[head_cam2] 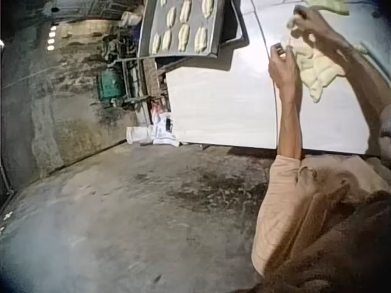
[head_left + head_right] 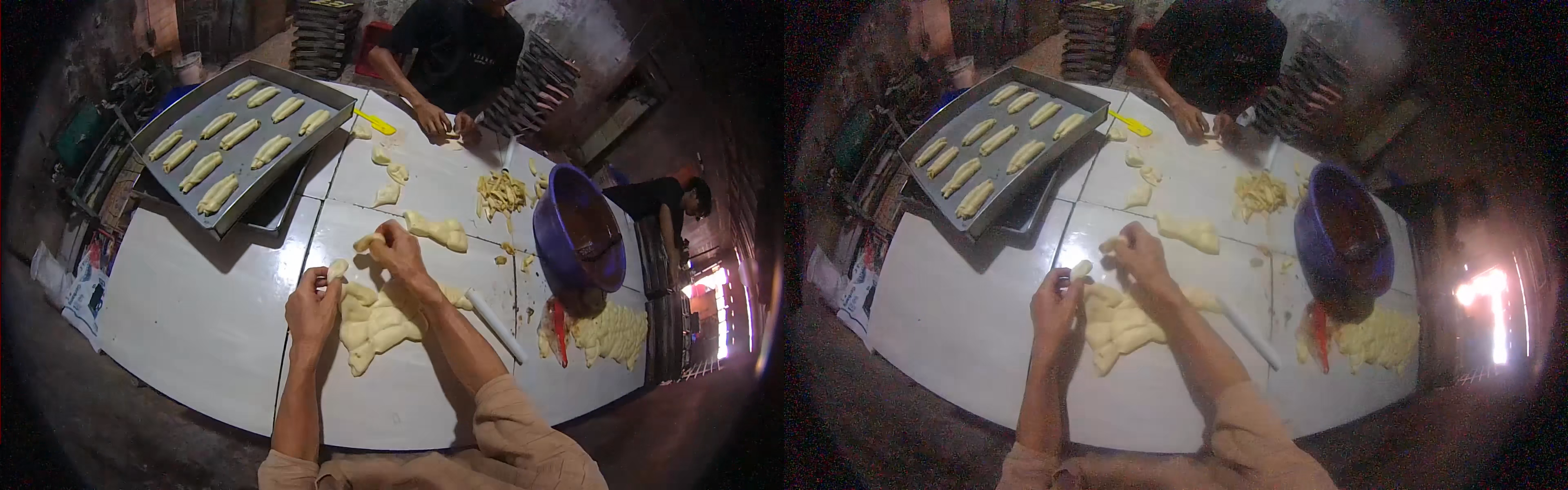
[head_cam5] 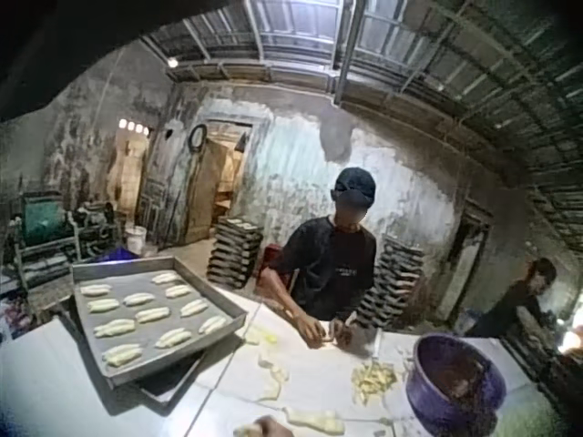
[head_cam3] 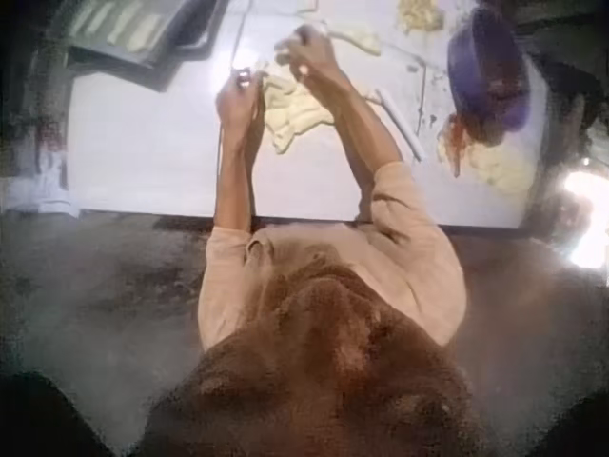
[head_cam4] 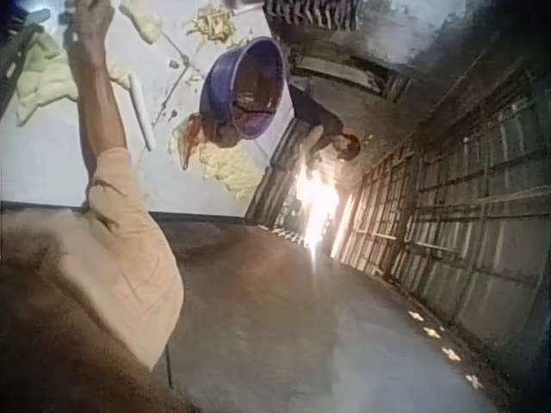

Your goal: The person flattens portions of dough on a table using a rolling pin, spreads chocolate filling onto each piece using a spatula, adds banana slices to the filling, and rolls up the dough by hand.

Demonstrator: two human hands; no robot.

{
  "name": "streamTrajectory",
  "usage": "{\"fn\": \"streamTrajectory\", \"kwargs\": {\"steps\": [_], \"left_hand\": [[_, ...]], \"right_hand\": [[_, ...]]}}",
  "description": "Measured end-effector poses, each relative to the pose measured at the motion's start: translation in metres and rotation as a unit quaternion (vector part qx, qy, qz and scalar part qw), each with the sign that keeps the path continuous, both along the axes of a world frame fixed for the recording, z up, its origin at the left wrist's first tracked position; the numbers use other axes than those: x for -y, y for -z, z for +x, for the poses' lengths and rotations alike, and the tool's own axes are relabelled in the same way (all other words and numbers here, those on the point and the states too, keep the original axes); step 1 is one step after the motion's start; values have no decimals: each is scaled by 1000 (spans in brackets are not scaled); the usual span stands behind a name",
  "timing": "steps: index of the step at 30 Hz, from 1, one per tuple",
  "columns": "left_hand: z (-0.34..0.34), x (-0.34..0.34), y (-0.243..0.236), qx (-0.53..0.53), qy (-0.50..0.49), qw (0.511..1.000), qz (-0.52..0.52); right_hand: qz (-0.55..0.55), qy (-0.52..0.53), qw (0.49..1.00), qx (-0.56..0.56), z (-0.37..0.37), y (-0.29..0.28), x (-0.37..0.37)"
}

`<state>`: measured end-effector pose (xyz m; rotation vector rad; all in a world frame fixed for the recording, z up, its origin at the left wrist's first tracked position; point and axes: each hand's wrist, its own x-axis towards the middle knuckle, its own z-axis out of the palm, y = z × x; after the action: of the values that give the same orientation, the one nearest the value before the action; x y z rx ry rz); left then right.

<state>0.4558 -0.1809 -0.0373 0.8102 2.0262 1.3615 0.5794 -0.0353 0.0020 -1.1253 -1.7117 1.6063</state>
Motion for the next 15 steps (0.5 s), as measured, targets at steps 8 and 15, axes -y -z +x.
{"fn": "streamTrajectory", "kwargs": {"steps": [8, 15], "left_hand": [[-8, -31, -9, -190, 86, 975, -72], [-33, -14, -12, -214, 85, 965, -121]], "right_hand": [[499, -185, 815, 230, 19, 38, -60], [371, -61, 920, 115, 55, 15, -43]]}}
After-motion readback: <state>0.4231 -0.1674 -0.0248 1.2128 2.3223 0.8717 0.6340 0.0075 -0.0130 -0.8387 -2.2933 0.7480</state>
